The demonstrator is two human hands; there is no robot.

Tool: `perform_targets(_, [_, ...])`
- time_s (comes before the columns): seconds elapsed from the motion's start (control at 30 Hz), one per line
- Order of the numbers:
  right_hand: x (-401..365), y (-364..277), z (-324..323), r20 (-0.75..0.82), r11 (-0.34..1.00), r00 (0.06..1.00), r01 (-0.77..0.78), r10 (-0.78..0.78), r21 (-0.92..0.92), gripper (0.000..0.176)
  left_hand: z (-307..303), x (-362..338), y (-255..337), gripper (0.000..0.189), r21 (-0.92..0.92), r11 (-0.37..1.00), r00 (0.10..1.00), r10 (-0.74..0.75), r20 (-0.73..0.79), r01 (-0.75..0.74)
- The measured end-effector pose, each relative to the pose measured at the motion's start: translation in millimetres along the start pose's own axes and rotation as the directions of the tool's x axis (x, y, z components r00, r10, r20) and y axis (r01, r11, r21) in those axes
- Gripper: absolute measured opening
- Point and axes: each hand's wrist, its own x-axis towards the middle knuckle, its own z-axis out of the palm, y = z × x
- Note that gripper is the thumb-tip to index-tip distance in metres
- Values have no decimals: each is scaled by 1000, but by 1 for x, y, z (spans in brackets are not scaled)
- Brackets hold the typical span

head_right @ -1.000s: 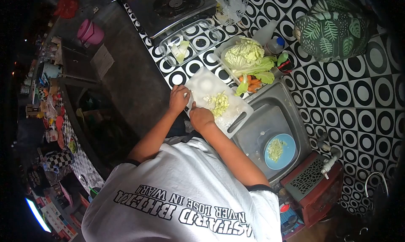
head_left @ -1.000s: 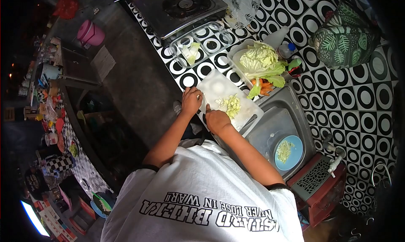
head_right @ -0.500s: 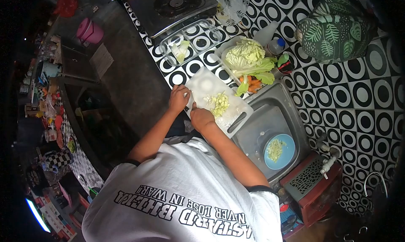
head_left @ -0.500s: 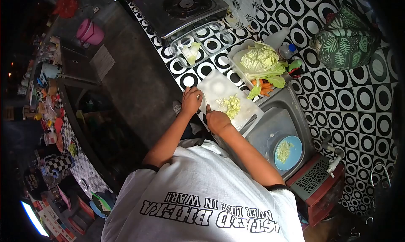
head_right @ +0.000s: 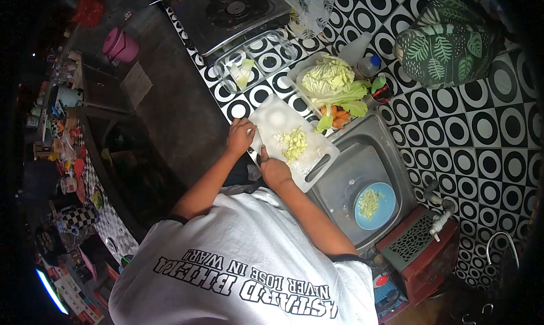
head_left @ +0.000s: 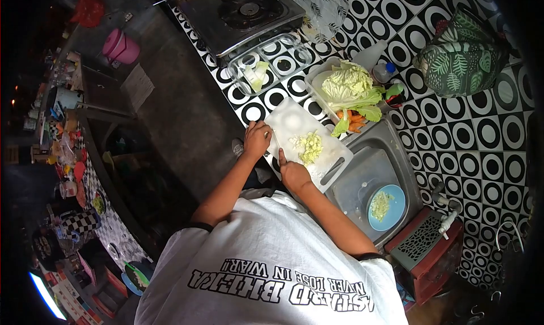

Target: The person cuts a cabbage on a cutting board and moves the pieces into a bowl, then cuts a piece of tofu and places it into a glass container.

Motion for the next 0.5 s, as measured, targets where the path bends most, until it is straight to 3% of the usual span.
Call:
perform_targets(0.2, [8,13,20,-105,998,994,-8,15,61,71,-1,1,-1,4,-6,1000,1000,-20,16,20])
perform_targets(0.27, [14,19,25,-89,999,996,-12,16,51,83,1,1,0,4,-7,1000,1000,-13,9,13])
perform_targets(0.5, [18,17,42,-183,999,982,28,-34,-35,74,-2,0,2,4,-4,1000,1000,-6,-13,6])
